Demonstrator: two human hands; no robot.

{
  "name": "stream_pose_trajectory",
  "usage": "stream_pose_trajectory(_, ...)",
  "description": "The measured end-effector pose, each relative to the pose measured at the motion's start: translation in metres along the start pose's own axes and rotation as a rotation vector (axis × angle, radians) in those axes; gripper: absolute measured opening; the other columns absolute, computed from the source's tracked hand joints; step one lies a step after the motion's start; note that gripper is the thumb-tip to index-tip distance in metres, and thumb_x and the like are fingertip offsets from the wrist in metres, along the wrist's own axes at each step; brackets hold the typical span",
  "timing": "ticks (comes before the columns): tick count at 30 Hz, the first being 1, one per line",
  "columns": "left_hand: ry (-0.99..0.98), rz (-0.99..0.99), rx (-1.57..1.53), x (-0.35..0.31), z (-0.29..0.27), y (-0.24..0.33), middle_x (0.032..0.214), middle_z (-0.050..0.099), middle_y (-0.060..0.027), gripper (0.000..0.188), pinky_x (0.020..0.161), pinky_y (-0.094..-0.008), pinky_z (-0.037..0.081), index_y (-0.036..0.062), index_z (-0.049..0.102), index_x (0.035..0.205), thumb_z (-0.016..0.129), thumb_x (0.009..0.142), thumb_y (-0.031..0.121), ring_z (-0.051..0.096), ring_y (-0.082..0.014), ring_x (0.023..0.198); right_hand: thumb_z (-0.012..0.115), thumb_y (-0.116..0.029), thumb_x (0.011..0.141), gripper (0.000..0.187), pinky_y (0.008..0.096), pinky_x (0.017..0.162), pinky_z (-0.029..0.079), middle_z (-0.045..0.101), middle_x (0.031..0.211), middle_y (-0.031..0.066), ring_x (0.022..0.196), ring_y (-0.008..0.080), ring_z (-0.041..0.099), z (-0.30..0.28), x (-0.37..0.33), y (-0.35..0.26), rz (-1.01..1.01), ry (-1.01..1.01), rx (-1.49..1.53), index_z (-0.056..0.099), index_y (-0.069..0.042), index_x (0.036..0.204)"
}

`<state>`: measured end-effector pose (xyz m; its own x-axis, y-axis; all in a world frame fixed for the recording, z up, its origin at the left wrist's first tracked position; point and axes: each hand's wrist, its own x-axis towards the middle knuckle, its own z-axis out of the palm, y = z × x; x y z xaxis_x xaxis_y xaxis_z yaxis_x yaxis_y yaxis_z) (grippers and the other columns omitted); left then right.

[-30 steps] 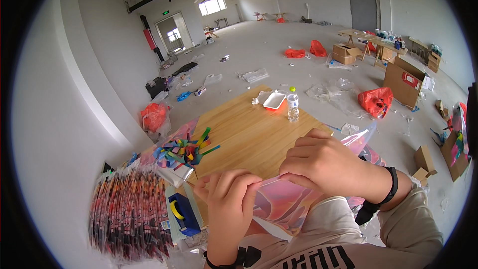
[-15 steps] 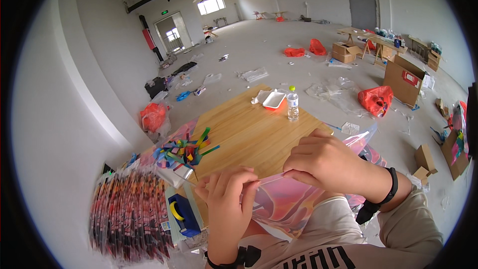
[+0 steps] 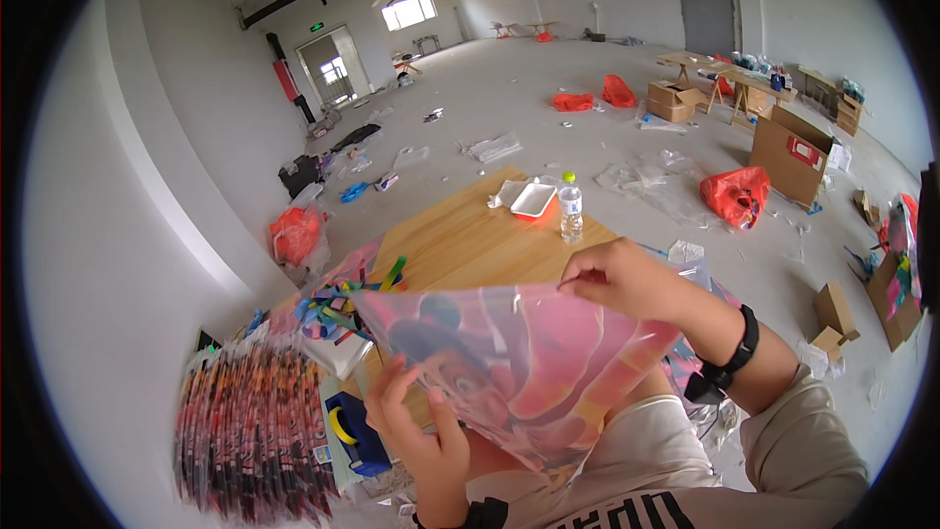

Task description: The recorder is assembling a kite by attaching wooden sticks to a printed plastic sail using tape.

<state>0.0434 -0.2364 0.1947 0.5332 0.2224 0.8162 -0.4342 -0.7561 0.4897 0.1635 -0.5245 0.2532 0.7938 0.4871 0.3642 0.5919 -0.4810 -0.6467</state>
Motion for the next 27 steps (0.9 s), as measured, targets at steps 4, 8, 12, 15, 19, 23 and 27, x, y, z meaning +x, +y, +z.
stream_pose_trajectory(4,-0.246,-0.035,0.162,-0.028,0.024,-0.018,0.137,0.061,-0.0181,0.036,0.106,-0.049,0.039,0.0067,0.063,0.126,0.066,0.091,0.015,0.056,-0.0392,0.124,0.07,-0.016,0.095,0.016,0.0359,0.079,0.056,0.077,0.092,0.0129,0.084,0.0239,0.073,0.013,0.027,0.105,0.167,0.107,-0.015,0.076,-0.003,0.102)
stream_pose_trajectory(8,-0.547,-0.071,0.159,-0.063,0.069,-0.046,0.142,0.057,-0.0214,0.043,0.105,-0.0549,0.043,0.0059,0.061,0.131,0.068,0.094,0.028,0.052,-0.0442,0.131,0.07,-0.019,0.094,0.021,0.0394,0.08,0.057,0.077,0.095,0.0143,0.089,0.0283,0.074,0.029,0.039,0.207,0.34,0.106,-0.114,0.075,-0.003,0.106)
stream_pose_trajectory(12,-0.716,-0.09,0.141,-0.1,0.121,-0.081,0.149,0.053,-0.0251,0.051,0.11,-0.0578,0.041,0.0046,0.057,0.139,0.067,0.097,0.032,0.049,-0.047,0.137,0.067,-0.02,0.094,0.022,0.0429,0.082,0.057,0.077,0.097,0.0158,0.092,0.0329,0.074,0.054,0.046,0.282,0.438,0.119,-0.182,0.074,-0.006,0.109)
stream_pose_trajectory(15,-0.798,-0.088,0.229,-0.125,0.152,-0.112,0.154,0.049,-0.026,0.057,0.113,-0.0569,0.04,0.0042,0.054,0.145,0.066,0.097,0.032,0.047,-0.0475,0.14,0.069,-0.016,0.094,0.018,0.0409,0.079,0.057,0.076,0.093,0.0164,0.085,0.0313,0.073,0.077,0.051,0.33,0.439,0.147,-0.247,0.074,-0.003,0.106)
stream_pose_trajectory(19,-0.898,-0.026,0.28,-0.148,0.195,-0.152,0.154,0.049,-0.0265,0.058,0.114,-0.0557,0.04,0.004,0.053,0.149,0.064,0.099,0.032,0.046,-0.0486,0.14,0.067,-0.012,0.094,0.02,0.0425,0.083,0.057,0.076,0.103,0.0155,0.096,0.0335,0.073,0.097,0.055,0.387,0.454,0.186,-0.27,0.073,-0.006,0.111)
stream_pose_trajectory(23,-0.923,0.008,0.293,-0.163,0.225,-0.177,0.158,0.045,-0.024,0.063,0.116,-0.0565,0.037,0.0064,0.05,0.152,0.066,0.096,0.03,0.042,-0.0464,0.145,0.068,-0.013,0.091,0.037,0.0459,0.099,0.05,0.068,0.132,0.0122,0.121,0.0322,0.064,0.115,0.061,0.389,0.399,0.229,-0.6,0.068,-0.007,0.127)
stream_pose_trajectory(27,-0.912,0.043,0.362,-0.153,0.246,-0.172,0.161,0.042,-0.0224,0.066,0.116,-0.0563,0.036,0.0082,0.048,0.154,0.067,0.095,0.029,0.043,-0.0457,0.144,0.073,-0.017,0.086,0.053,0.0505,0.111,0.042,0.057,0.149,0.0099,0.136,0.0313,0.054,0.156,0.048,0.358,0.243,-0.125,-0.446,0.061,-0.009,0.137)
